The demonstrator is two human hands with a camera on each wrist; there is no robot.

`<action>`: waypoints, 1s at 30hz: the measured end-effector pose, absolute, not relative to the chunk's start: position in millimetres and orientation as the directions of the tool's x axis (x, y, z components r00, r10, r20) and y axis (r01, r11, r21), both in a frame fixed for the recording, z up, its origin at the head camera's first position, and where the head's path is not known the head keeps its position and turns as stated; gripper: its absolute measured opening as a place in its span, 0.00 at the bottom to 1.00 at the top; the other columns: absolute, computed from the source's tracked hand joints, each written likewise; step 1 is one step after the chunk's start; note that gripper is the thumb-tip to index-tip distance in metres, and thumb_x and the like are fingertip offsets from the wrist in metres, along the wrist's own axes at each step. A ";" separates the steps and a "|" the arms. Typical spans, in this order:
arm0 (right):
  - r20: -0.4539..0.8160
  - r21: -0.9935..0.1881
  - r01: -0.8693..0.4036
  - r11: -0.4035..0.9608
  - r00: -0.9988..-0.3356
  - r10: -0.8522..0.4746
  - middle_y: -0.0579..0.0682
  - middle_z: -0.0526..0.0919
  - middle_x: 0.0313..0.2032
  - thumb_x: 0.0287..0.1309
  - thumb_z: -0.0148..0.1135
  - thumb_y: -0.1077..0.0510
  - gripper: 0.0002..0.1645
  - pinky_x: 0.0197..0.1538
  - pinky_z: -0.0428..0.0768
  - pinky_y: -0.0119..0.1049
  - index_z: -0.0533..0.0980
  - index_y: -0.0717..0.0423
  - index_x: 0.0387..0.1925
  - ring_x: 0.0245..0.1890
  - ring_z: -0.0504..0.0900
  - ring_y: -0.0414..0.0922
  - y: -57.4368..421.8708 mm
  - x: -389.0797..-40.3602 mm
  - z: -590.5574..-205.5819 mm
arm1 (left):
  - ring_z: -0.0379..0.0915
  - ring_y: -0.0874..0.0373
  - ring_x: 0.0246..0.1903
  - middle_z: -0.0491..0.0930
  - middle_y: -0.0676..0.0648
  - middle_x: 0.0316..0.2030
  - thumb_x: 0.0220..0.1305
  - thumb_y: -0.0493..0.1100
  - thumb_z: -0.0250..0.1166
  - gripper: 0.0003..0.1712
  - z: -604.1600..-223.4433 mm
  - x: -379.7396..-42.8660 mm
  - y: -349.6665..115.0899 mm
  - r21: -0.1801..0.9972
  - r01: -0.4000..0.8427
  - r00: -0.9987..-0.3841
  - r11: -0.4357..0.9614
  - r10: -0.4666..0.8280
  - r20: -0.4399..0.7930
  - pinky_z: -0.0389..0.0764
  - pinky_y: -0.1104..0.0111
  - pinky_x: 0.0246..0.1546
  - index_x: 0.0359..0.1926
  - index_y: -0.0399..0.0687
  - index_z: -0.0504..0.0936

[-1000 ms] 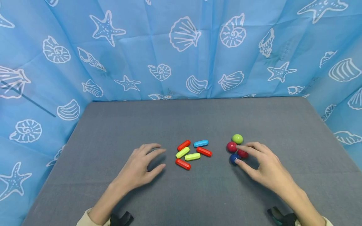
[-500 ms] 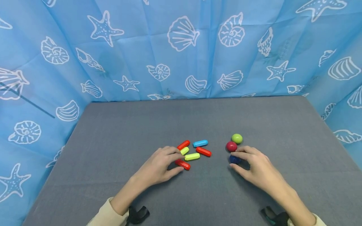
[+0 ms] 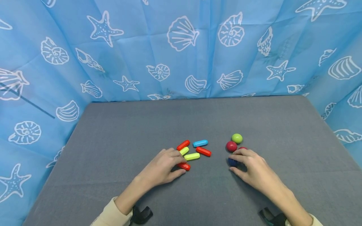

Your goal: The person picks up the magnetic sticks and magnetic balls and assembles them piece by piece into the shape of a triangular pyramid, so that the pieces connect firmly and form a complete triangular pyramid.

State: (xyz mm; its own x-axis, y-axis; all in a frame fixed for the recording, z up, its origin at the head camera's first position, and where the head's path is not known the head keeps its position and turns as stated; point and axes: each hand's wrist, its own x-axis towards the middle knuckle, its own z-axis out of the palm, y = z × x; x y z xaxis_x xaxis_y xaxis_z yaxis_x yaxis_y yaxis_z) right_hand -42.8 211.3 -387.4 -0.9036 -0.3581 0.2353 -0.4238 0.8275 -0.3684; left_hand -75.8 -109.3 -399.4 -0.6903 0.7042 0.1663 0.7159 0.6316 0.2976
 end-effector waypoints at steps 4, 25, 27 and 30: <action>0.261 -0.350 -0.450 0.821 -0.889 -0.376 0.51 0.87 0.43 0.40 0.84 0.62 0.23 0.41 0.85 0.47 0.88 0.57 0.42 0.40 0.84 0.46 210.6 -41.9 -389.8 | 0.71 0.64 0.37 0.84 0.57 0.40 0.63 0.50 0.73 0.11 -400.1 -74.7 -109.2 0.303 0.721 -0.681 0.623 0.718 0.143 0.75 0.70 0.40 0.44 0.53 0.89; 0.124 -0.621 -0.396 0.676 -0.902 -0.414 0.46 0.90 0.40 0.48 0.80 0.60 0.20 0.37 0.85 0.29 0.87 0.58 0.45 0.34 0.83 0.29 205.3 -41.4 -392.2 | 0.67 0.70 0.31 0.82 0.56 0.34 0.66 0.46 0.71 0.07 -400.0 -66.8 -98.2 0.440 0.680 -0.666 0.587 0.746 0.035 0.71 0.78 0.33 0.42 0.50 0.89; 0.122 -0.663 -0.400 0.632 -0.891 -0.437 0.47 0.89 0.39 0.49 0.80 0.60 0.19 0.38 0.86 0.29 0.86 0.59 0.45 0.35 0.84 0.29 203.1 -41.4 -393.2 | 0.68 0.69 0.31 0.82 0.56 0.34 0.66 0.45 0.71 0.07 -400.2 -66.1 -97.8 0.443 0.684 -0.663 0.579 0.747 0.047 0.71 0.79 0.34 0.41 0.50 0.89; 0.083 -0.728 -0.366 0.579 -0.887 -0.455 0.48 0.88 0.40 0.51 0.79 0.59 0.20 0.39 0.86 0.29 0.86 0.60 0.46 0.37 0.83 0.29 199.8 -41.4 -393.4 | 0.68 0.69 0.31 0.82 0.56 0.34 0.65 0.45 0.71 0.07 -400.4 -65.1 -97.0 0.457 0.683 -0.663 0.570 0.746 0.061 0.69 0.79 0.33 0.41 0.49 0.89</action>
State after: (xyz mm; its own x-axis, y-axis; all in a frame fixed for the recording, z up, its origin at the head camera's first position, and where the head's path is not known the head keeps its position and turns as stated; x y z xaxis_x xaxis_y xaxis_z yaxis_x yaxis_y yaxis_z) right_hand -41.4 199.8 -393.4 -0.8866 -0.4550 0.0835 -0.3658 0.5792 -0.7285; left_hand -65.1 -97.0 -400.4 -0.6631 0.7460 0.0614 0.6832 0.5698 0.4567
